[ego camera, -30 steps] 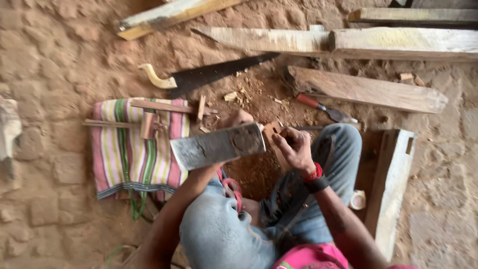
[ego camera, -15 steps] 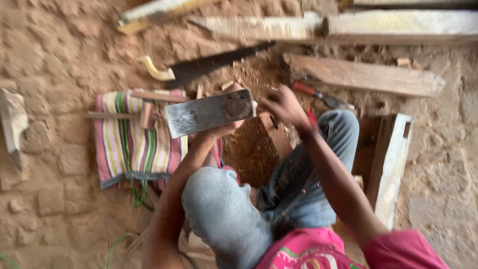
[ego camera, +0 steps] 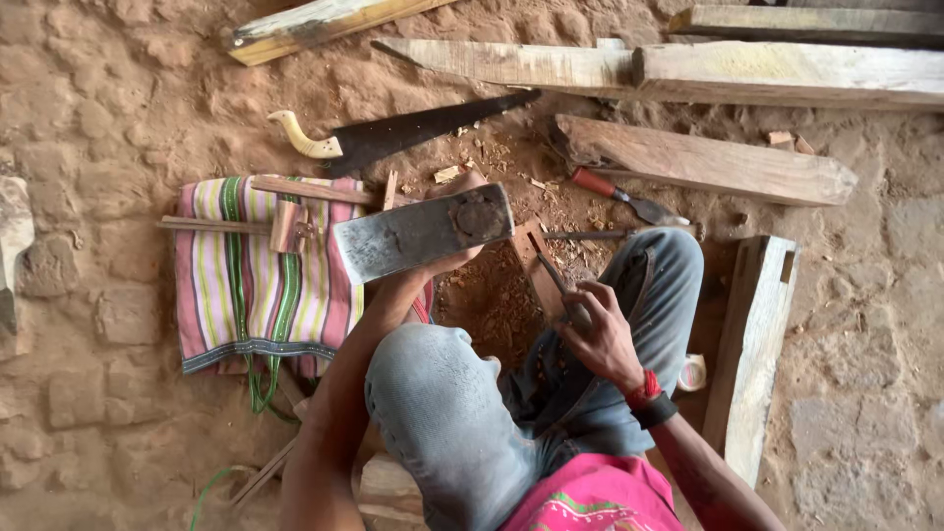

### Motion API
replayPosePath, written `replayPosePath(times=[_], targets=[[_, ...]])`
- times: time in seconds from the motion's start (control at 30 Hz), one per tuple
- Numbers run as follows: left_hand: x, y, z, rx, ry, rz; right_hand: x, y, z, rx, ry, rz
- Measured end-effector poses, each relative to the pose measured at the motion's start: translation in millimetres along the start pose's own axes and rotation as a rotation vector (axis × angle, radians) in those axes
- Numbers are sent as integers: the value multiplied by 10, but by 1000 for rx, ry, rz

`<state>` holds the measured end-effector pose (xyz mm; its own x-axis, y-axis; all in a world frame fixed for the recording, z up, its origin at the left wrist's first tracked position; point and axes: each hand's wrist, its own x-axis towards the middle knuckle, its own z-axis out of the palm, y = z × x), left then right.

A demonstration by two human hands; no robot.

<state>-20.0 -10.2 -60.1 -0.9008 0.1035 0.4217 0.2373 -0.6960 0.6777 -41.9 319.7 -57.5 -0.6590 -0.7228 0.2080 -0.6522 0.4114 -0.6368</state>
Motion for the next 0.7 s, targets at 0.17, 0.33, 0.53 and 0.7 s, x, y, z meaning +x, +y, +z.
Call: replayPosePath(times=[0.17,0.33,0.53,0.7], targets=[[-44,99,27,-590,89,-135,239,99,-18,390,-542,556],[60,326,235,1006,341,-291,187,363,60,727,-614,758],[27,577,494,1695,289,-19,194,760,300,486,-401,-193],[-124,576,460,1477,463,39,305,897,263,543,-713,433]])
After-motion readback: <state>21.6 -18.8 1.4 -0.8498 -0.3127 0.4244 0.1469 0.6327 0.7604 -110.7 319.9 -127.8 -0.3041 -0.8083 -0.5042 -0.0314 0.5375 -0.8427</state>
